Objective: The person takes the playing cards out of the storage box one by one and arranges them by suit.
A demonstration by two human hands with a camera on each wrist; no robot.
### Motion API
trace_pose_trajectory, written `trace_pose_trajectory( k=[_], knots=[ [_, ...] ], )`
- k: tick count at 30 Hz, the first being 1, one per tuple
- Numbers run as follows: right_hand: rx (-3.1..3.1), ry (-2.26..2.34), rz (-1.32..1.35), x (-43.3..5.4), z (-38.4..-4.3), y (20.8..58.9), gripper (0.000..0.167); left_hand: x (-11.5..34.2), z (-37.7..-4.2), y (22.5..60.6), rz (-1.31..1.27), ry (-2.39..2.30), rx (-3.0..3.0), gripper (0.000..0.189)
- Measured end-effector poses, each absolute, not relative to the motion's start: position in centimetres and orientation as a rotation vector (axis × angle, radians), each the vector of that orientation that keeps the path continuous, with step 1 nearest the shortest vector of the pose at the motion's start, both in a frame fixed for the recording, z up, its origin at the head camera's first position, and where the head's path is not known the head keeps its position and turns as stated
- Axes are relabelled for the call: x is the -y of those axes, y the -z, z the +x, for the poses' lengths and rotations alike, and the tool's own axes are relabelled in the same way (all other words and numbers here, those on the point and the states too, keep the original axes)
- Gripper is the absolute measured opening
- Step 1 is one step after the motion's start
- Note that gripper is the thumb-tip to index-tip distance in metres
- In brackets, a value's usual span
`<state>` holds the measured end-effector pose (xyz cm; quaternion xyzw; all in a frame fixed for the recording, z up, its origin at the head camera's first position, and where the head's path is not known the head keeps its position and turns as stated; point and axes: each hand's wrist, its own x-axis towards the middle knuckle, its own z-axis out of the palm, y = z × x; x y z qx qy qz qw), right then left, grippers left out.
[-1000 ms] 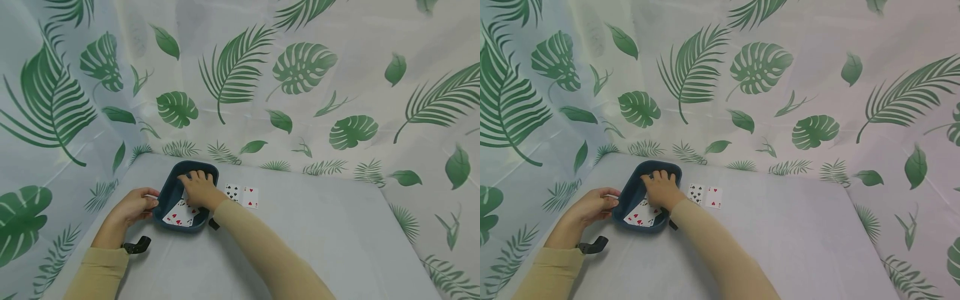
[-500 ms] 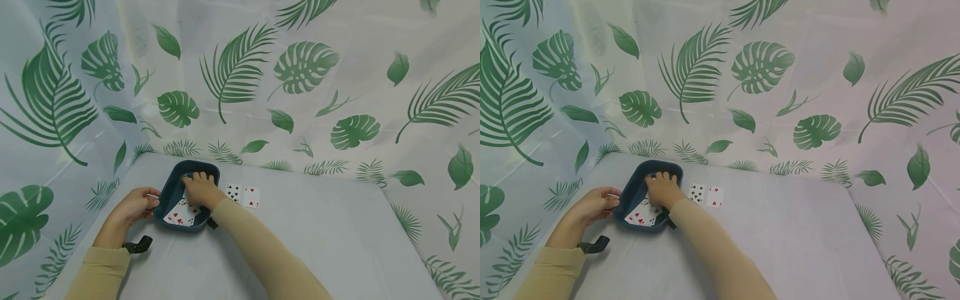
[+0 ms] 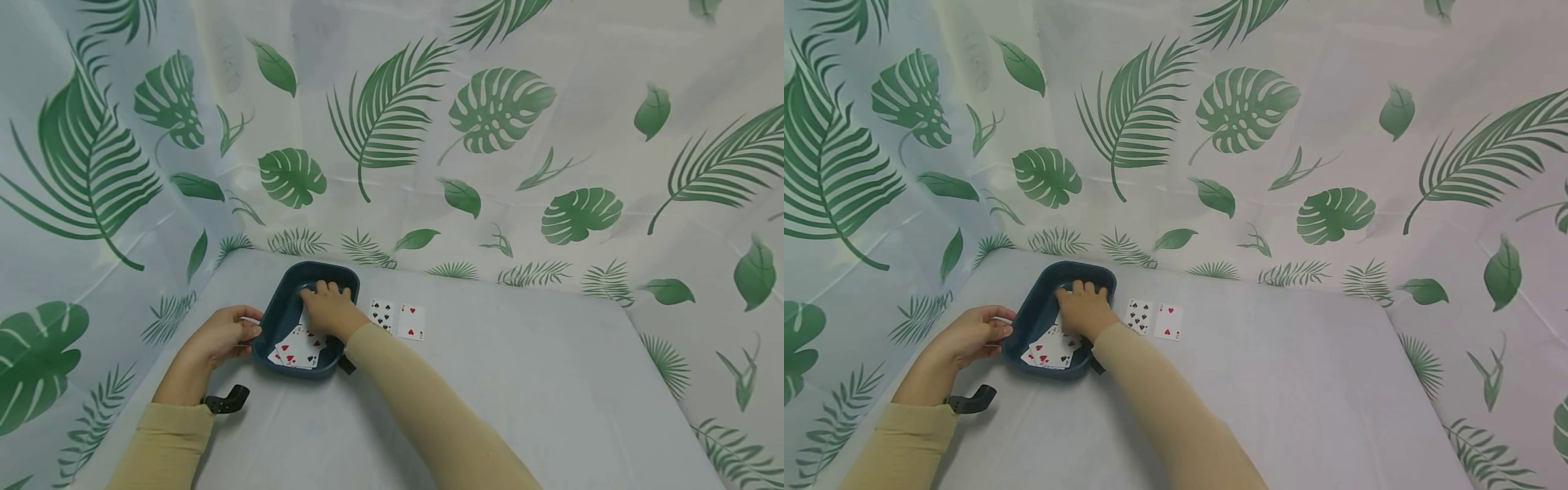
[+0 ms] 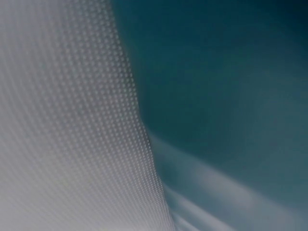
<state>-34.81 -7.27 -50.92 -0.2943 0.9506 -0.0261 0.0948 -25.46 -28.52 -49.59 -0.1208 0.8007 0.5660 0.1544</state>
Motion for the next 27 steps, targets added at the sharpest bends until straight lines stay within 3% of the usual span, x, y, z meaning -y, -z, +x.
trace_pose_trajectory(
  k=[27],
  knots=[
    [-2.840,0.158,-0.842,7.38,-34.88,50.77,0.082,28.54,-25.24,49.67,-0.347,-1.627,-2.304,0.038]
  ],
)
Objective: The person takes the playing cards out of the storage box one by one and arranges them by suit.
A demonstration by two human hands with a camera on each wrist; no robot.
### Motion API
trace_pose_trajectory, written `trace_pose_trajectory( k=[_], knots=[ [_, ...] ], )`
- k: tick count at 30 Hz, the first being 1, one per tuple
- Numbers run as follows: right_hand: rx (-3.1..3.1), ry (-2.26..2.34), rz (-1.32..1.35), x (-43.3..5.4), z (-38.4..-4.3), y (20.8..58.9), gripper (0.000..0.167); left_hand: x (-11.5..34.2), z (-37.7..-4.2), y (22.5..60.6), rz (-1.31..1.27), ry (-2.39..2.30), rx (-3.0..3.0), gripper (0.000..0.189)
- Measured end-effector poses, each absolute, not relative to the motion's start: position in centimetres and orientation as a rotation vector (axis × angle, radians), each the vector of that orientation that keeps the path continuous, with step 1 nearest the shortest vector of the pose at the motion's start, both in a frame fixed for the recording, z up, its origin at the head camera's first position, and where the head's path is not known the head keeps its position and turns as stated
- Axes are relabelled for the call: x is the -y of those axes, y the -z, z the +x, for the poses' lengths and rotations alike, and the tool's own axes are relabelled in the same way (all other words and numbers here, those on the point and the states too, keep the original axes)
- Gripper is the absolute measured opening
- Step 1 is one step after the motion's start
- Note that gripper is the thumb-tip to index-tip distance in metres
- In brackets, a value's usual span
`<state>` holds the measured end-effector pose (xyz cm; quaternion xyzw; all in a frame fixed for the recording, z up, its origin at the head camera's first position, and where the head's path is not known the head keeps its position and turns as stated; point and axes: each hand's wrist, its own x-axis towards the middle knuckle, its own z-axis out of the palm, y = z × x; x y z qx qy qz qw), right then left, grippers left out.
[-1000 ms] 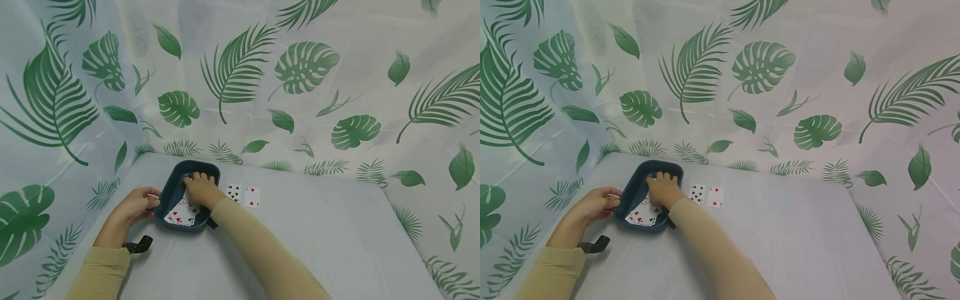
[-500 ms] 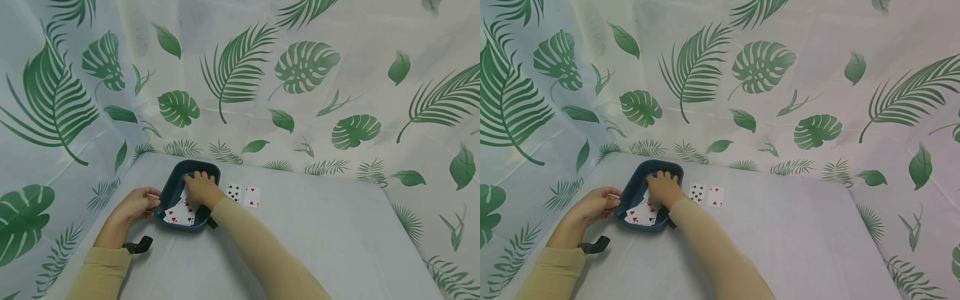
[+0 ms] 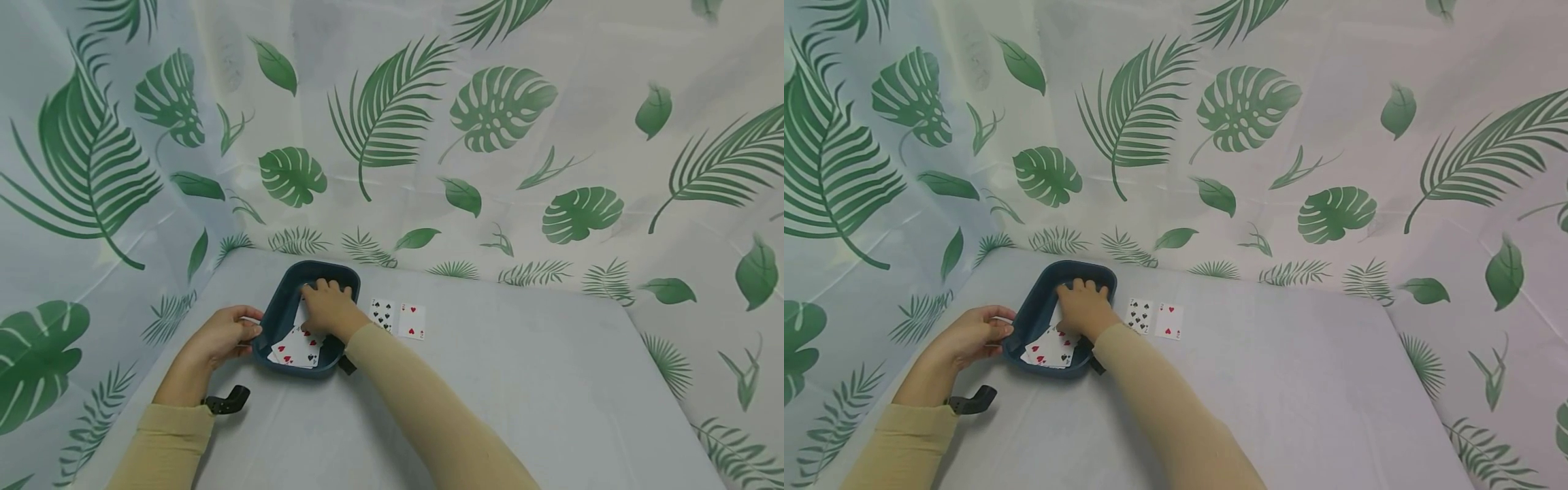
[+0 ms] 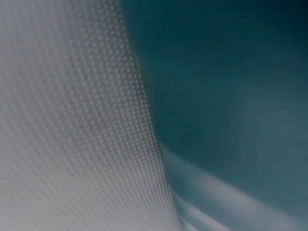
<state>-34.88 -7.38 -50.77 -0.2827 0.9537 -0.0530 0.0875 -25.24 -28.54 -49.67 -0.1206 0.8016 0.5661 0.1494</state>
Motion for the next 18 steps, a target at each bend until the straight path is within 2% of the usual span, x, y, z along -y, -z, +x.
trace_pose_trajectory(
  k=[18],
  knots=[
    [-2.868,0.102,-0.859,7.75,-35.03,51.33,0.079,28.60,-25.20,49.73,-0.335,-1.632,-2.301,0.037]
  ],
)
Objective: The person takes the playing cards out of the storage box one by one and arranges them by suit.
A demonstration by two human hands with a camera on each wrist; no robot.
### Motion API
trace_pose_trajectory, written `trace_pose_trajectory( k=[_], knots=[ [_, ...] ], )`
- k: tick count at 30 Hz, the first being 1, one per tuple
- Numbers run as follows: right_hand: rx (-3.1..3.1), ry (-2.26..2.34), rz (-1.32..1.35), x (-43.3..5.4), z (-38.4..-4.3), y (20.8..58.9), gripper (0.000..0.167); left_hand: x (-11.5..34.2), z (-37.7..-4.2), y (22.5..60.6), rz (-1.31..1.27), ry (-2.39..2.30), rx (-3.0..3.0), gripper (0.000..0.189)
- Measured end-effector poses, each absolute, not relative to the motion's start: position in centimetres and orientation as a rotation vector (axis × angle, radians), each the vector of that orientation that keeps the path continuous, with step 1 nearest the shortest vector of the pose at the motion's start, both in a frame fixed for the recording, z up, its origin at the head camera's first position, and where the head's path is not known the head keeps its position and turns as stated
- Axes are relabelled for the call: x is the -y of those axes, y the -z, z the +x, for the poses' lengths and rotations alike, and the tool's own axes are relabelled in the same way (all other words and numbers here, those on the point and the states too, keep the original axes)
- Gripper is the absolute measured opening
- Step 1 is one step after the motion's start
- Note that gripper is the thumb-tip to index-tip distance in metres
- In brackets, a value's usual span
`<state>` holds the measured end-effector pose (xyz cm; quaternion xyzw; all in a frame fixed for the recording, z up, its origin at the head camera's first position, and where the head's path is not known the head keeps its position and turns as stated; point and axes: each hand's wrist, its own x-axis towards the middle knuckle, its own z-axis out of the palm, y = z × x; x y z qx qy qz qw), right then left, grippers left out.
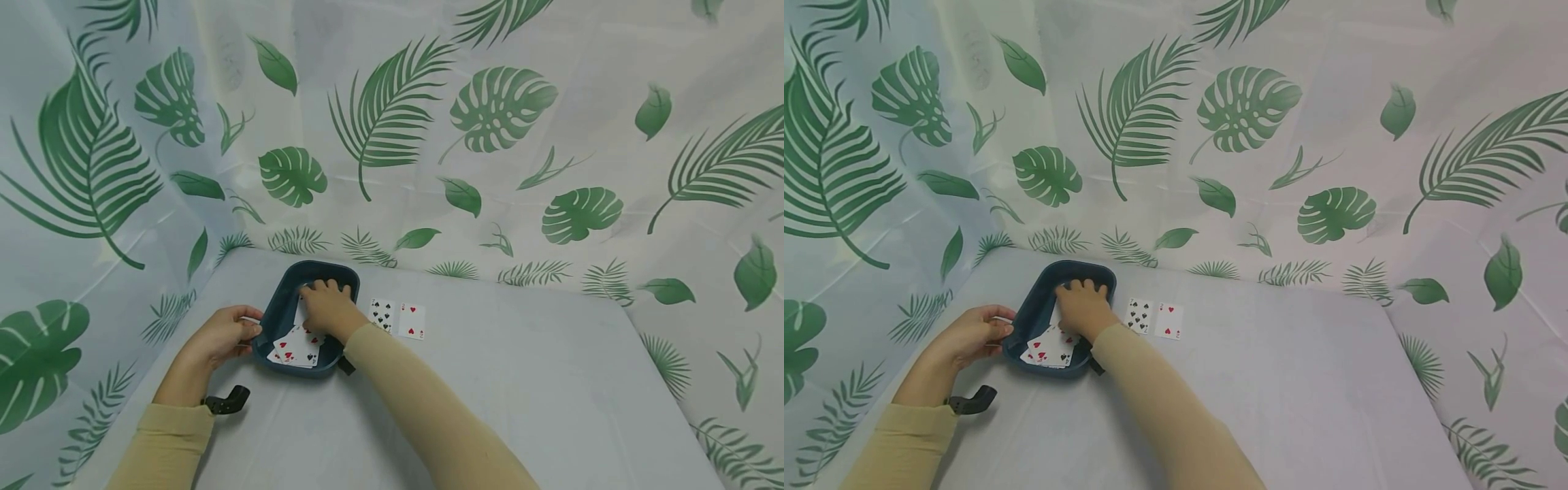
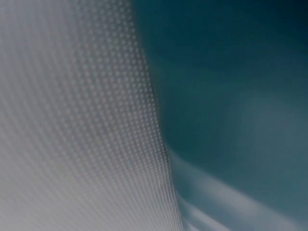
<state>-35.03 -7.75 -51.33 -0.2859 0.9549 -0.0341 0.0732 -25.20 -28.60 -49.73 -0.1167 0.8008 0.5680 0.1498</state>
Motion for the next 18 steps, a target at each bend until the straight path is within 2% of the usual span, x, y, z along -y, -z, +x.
trace_pose_trajectory(
  k=[18],
  knots=[
    [-2.926,0.253,-0.946,7.10,-34.72,50.46,0.078,28.39,-25.30,49.83,-0.347,-1.636,-2.302,0.037]
  ],
)
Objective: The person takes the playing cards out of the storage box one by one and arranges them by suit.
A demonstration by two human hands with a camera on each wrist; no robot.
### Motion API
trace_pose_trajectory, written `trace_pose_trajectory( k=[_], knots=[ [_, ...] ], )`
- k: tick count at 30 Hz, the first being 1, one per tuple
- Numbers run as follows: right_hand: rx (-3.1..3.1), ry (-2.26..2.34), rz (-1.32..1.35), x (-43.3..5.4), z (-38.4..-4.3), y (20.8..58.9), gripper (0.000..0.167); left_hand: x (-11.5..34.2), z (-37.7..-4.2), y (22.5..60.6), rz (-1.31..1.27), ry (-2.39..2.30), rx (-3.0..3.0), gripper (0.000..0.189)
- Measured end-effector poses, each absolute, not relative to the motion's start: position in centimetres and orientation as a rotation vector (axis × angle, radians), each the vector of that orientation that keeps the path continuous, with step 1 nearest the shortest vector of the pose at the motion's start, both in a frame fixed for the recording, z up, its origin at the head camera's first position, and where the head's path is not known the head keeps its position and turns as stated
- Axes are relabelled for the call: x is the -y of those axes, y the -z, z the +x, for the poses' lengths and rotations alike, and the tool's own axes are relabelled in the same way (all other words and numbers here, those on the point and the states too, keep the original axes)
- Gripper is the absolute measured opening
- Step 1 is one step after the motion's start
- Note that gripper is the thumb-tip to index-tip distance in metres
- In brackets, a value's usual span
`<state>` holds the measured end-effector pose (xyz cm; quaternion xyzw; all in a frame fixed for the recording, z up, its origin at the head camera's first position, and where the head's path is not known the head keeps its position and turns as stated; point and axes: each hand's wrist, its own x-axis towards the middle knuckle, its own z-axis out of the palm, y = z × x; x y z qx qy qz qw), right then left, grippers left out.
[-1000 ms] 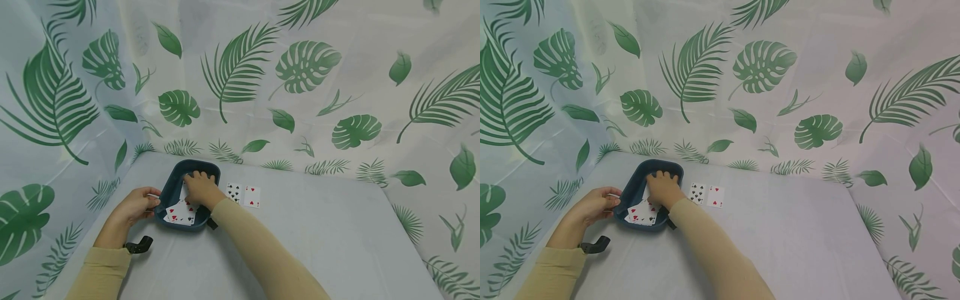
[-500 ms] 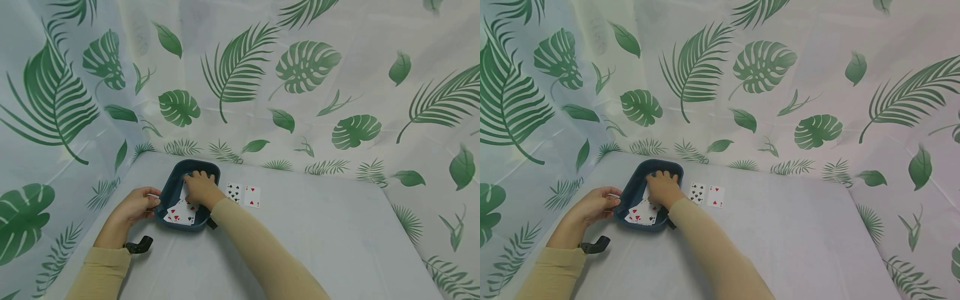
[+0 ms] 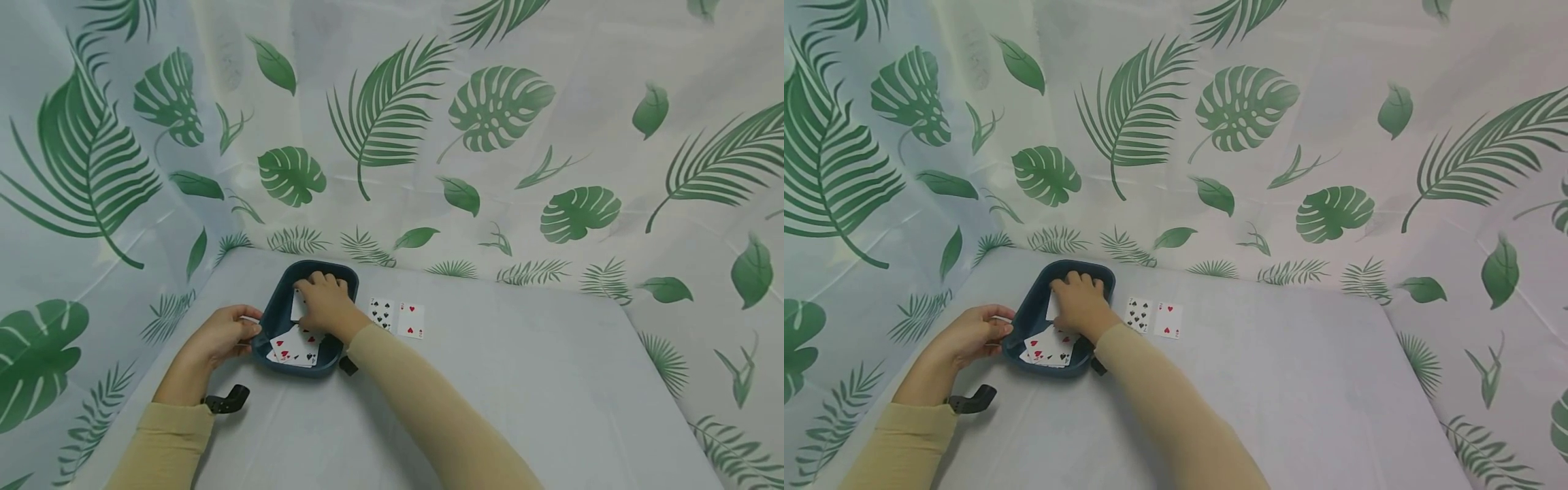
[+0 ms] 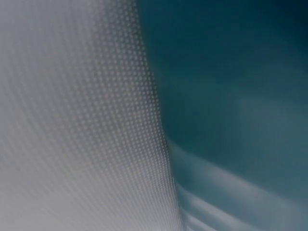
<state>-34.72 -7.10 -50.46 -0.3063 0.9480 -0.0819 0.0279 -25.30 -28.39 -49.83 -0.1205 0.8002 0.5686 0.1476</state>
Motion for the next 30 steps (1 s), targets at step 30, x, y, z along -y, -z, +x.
trace_pose_trajectory(
  k=[30],
  knots=[
    [-2.858,0.646,-0.985,2.5,-31.5,48.2,0.082,28.2,-25.2,49.5,-0.360,-1.627,-2.301,0.037]
  ],
)
